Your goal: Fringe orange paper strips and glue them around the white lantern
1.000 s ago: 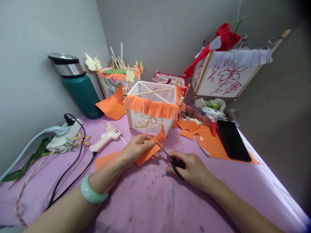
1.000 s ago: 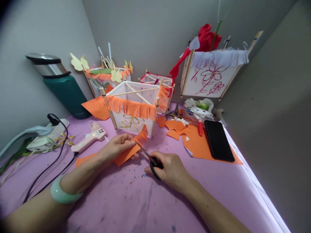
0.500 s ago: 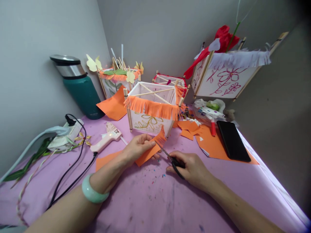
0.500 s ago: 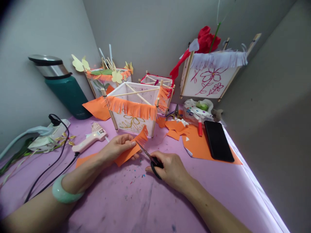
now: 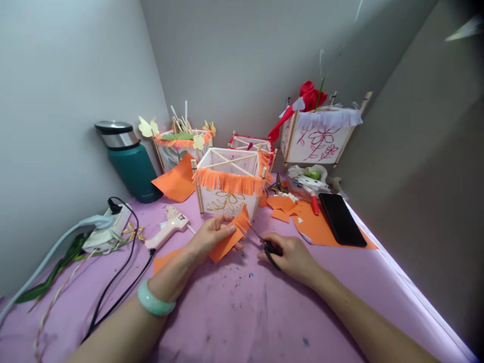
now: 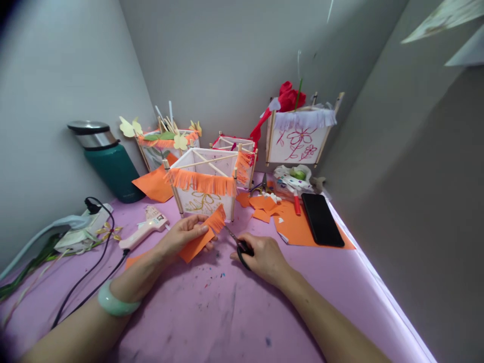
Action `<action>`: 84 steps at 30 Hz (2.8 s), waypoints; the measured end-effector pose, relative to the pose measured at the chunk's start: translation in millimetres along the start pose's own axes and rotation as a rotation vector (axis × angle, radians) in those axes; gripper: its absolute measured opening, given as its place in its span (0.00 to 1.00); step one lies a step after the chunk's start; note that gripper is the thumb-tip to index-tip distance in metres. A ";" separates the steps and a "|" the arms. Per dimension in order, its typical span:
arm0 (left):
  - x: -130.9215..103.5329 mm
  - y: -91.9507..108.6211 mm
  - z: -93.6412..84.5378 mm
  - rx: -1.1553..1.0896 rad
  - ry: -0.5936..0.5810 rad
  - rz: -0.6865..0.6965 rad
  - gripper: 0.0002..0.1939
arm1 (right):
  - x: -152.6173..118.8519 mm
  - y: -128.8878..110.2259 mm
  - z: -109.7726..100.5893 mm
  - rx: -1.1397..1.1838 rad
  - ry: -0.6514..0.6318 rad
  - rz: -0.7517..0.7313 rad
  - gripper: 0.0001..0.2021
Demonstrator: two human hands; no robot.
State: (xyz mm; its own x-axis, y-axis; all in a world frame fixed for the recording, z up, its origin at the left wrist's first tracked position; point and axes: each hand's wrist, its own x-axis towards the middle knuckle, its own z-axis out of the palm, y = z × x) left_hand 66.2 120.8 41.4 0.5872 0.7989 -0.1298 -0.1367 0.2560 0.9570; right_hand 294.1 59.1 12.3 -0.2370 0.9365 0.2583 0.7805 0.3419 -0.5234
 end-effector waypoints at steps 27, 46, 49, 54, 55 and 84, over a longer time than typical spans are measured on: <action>-16.3 -7.6 1.5 0.065 -0.013 -0.007 0.17 | -14.9 -6.9 3.2 -0.194 0.252 0.012 0.13; 2.7 12.3 20.3 0.761 0.035 0.160 0.10 | -1.6 14.2 4.2 0.198 0.421 0.227 0.21; 6.1 15.5 16.1 0.851 0.080 0.176 0.10 | 15.3 18.2 8.3 0.277 0.453 0.215 0.22; 4.8 22.7 -10.4 1.056 0.260 0.190 0.09 | 44.3 20.2 17.6 0.313 0.487 0.211 0.23; 4.7 23.7 -15.8 1.085 0.284 0.189 0.09 | 48.4 19.6 19.7 0.307 0.489 0.208 0.23; -2.8 4.3 7.3 0.824 0.148 0.209 0.10 | -41.0 36.5 -13.6 -0.098 0.502 0.339 0.21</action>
State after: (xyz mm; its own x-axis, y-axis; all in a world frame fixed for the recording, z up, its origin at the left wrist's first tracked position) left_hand 69.8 115.6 47.8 0.4967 0.8630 0.0924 0.4253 -0.3348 0.8409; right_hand 340.2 32.1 -6.4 0.3163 0.8330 0.4540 0.8201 0.0005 -0.5722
